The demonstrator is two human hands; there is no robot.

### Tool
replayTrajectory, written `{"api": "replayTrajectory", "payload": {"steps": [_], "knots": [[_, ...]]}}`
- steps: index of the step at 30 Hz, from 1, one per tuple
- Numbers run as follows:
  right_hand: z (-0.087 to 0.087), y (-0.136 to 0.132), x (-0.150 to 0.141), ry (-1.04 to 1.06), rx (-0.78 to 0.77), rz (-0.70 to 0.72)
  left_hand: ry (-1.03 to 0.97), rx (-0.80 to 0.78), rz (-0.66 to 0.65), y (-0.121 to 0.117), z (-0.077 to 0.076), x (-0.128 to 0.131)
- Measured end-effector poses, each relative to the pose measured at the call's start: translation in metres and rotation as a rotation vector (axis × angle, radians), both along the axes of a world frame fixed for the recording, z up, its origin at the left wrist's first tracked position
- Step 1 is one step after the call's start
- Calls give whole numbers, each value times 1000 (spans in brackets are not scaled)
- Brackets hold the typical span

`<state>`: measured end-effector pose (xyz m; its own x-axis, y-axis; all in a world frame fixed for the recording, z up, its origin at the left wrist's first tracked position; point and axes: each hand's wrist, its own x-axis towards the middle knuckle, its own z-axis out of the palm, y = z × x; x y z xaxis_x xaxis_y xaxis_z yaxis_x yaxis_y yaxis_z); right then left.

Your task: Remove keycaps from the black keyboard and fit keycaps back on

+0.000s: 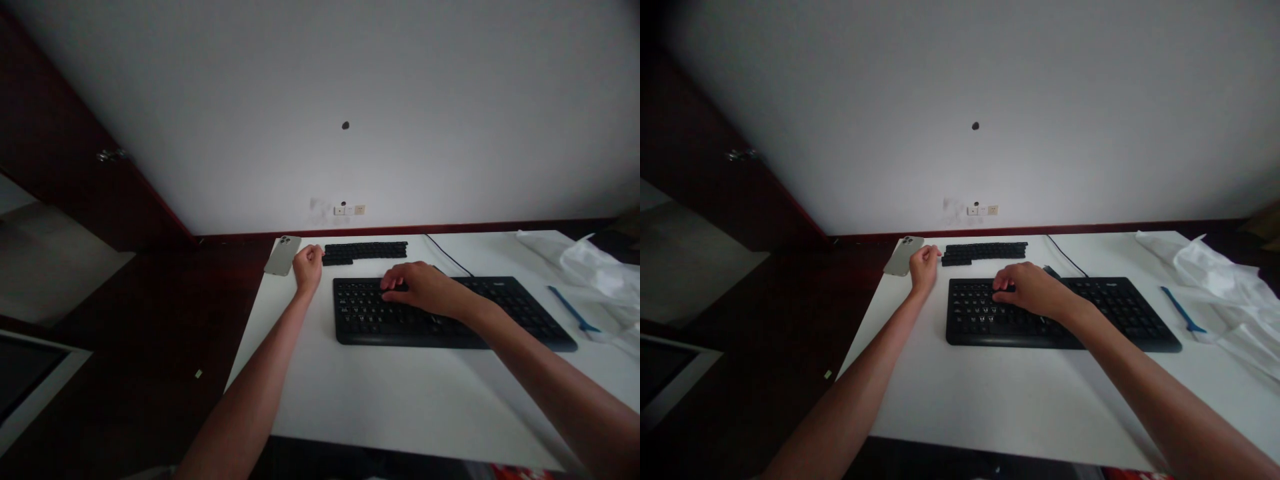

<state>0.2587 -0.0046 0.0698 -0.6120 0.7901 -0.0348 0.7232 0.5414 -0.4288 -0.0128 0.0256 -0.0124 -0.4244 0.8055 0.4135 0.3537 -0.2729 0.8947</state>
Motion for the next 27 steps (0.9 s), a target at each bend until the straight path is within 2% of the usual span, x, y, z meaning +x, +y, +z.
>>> {"api": "replayTrajectory", "payload": {"steps": [5,10,13,16,18,21,27], "knots": [[-10,-29,14,-36,-45,85,-11,0,-10,-1,1,1],[-8,-36,12,-62,16,81,-13,-6,-12,-1,1,0],[0,-24,10,-70,94,25,-10,-14,-14,-1,0,1],[1,2,3,-49,138,-54,-5,-9,-26,-1,0,1],[-6,22,-4,-70,164,-140,3,-5,-20,-1,1,1],[-23,45,-15,-96,160,-175,6,-6,-17,-1,1,0],[-45,57,-27,-86,162,-149,16,-18,-24,0,-1,0]]}}
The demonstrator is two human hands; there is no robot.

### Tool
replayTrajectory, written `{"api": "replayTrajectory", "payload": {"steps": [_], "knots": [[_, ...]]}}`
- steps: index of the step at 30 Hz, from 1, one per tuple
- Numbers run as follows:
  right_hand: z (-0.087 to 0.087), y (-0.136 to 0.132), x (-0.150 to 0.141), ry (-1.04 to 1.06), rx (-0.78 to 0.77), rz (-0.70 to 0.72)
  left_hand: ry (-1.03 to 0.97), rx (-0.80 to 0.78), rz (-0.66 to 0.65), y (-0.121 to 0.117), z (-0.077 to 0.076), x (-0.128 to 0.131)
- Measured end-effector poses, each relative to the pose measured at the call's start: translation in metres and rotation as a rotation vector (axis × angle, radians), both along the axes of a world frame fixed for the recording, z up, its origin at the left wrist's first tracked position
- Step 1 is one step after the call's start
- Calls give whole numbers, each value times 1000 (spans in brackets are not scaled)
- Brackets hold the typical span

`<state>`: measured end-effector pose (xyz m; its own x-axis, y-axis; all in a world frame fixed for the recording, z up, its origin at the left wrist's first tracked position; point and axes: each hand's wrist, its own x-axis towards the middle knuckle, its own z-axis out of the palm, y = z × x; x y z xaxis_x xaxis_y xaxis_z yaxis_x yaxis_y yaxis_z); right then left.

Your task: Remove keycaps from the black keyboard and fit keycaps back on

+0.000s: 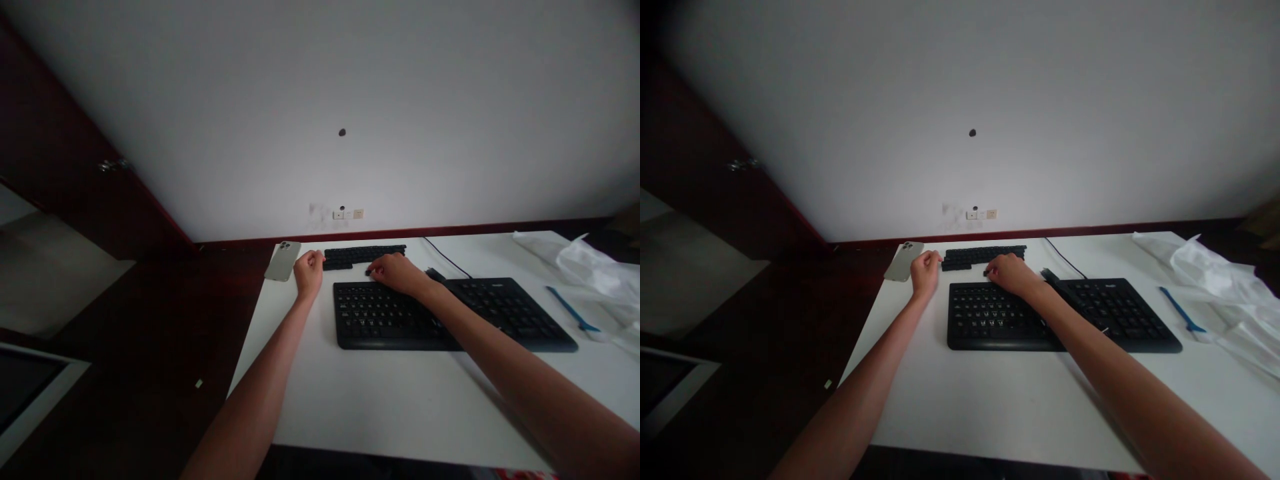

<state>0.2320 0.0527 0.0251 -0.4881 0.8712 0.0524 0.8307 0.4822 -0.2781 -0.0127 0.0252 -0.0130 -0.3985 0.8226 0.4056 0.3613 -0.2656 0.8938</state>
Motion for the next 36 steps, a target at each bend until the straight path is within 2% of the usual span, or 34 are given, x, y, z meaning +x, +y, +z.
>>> {"api": "replayTrajectory", "payload": {"steps": [8,19,29,33,36], "knots": [[1,-2,3,14,-21,-111,6,-1,-7,-1,0,1],[-3,14,-33,-8,0,-173,10,-8,2,-1,2,1],[-5,16,-42,-16,7,-164,12,-13,2,-4,6,3],[3,11,-36,-13,9,-155,6,-3,1,-3,5,3],[17,-3,-20,1,17,-75,7,0,2,-3,4,2]]}}
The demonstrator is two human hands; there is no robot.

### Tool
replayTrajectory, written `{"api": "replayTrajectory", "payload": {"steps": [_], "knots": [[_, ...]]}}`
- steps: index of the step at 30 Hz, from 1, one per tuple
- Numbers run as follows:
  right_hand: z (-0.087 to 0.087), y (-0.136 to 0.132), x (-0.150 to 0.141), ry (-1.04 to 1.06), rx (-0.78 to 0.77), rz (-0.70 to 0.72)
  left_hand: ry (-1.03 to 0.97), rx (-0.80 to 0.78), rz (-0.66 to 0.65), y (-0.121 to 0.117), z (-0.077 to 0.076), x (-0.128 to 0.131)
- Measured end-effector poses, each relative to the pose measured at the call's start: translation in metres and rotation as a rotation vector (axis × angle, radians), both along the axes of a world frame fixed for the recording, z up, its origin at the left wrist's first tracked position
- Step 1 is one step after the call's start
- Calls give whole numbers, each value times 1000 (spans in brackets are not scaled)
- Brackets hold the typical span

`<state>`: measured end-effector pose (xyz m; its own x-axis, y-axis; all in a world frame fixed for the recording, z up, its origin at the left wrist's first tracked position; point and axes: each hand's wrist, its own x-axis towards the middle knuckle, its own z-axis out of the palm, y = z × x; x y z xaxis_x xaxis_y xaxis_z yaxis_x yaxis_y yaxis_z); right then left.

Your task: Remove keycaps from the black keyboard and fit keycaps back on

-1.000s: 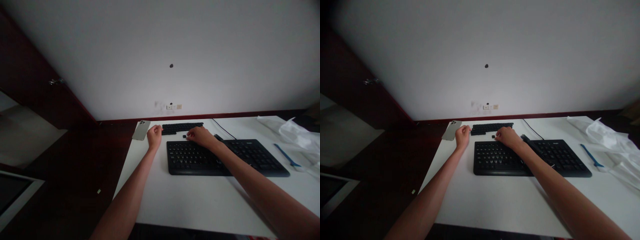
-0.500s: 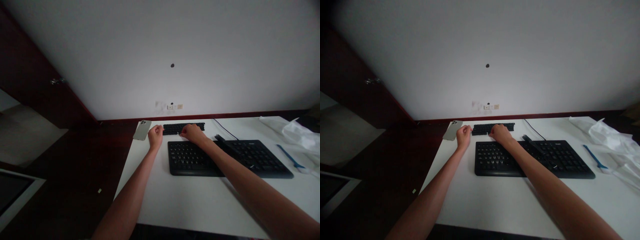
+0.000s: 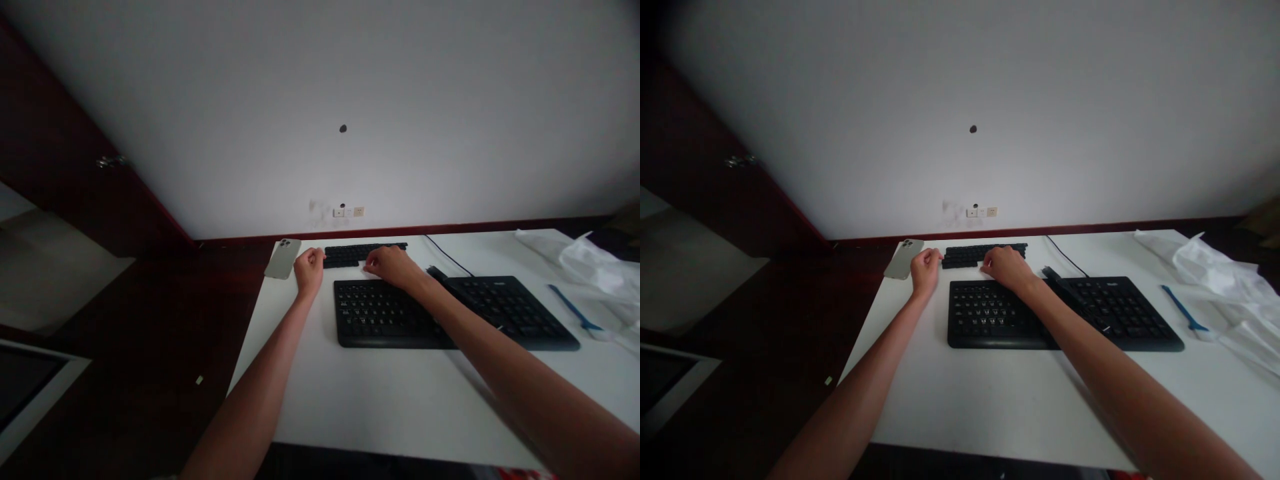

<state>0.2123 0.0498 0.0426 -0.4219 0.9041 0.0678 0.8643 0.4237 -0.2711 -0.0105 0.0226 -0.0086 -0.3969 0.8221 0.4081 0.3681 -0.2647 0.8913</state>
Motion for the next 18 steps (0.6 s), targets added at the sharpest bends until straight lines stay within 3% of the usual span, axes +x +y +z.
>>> {"api": "replayTrajectory", "payload": {"steps": [7,12,18], "knots": [[28,-55,59,88,-197,253,-6,13,-4,3,-4,-1],[22,-80,73,48,-261,340,-14,6,-5,4,-7,-2],[19,-83,71,51,-216,363,-4,11,-2,3,-6,-4]]}}
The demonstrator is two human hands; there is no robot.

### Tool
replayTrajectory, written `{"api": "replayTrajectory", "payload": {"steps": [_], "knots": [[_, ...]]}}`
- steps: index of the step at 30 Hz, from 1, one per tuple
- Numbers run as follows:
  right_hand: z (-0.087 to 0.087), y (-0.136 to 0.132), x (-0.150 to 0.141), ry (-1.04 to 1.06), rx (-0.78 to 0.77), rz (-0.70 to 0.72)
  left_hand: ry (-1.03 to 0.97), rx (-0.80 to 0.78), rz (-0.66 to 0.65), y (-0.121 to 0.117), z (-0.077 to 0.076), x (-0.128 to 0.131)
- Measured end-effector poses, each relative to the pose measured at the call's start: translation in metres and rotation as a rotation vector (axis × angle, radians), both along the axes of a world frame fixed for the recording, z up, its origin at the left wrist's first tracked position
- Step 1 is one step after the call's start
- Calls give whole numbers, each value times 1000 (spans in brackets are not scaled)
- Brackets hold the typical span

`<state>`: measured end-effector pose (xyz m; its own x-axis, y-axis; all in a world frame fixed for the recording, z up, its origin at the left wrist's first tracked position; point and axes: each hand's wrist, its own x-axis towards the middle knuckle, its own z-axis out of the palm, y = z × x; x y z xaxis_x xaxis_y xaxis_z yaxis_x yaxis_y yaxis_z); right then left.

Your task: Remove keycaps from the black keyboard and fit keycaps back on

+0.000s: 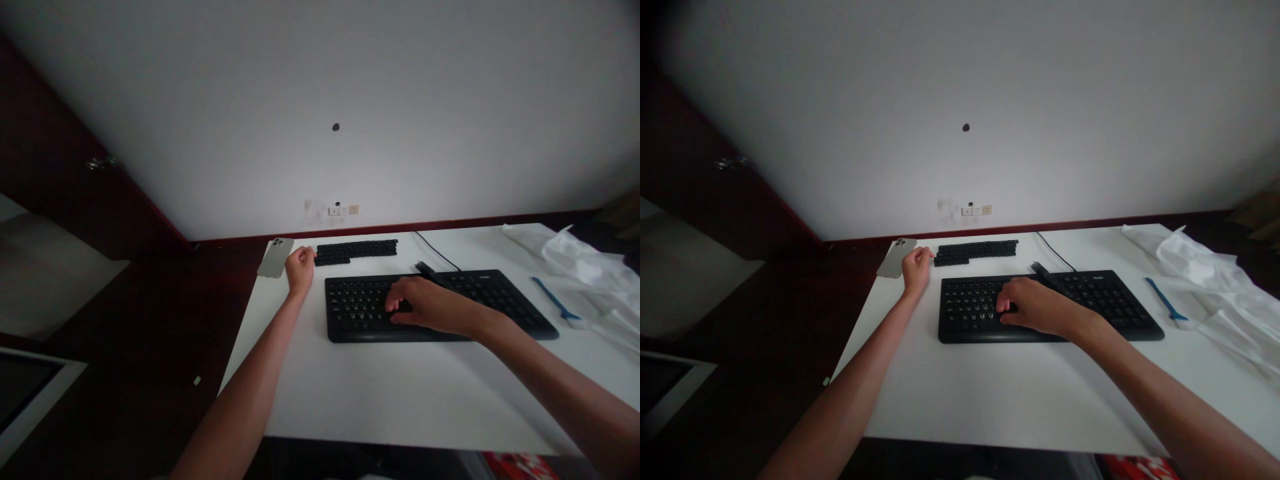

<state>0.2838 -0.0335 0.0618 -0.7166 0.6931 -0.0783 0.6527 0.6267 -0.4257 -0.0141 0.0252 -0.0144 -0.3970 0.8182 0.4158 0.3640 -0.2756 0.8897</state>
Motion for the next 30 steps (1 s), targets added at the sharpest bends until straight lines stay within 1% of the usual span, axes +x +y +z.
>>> {"api": "replayTrajectory", "payload": {"steps": [6,14,20,22,25,30], "knots": [[2,6,0,43,5,-19,-12,2,-15,-1,3,1],[-1,18,-4,-66,119,-103,16,-5,18,0,2,1],[-1,24,6,-46,189,-165,14,-8,16,1,1,1],[-2,25,12,-18,180,-185,18,-8,13,2,0,1],[-2,25,15,3,122,-215,16,-9,14,2,0,1],[-6,21,8,50,46,-150,20,-7,19,1,2,1]]}}
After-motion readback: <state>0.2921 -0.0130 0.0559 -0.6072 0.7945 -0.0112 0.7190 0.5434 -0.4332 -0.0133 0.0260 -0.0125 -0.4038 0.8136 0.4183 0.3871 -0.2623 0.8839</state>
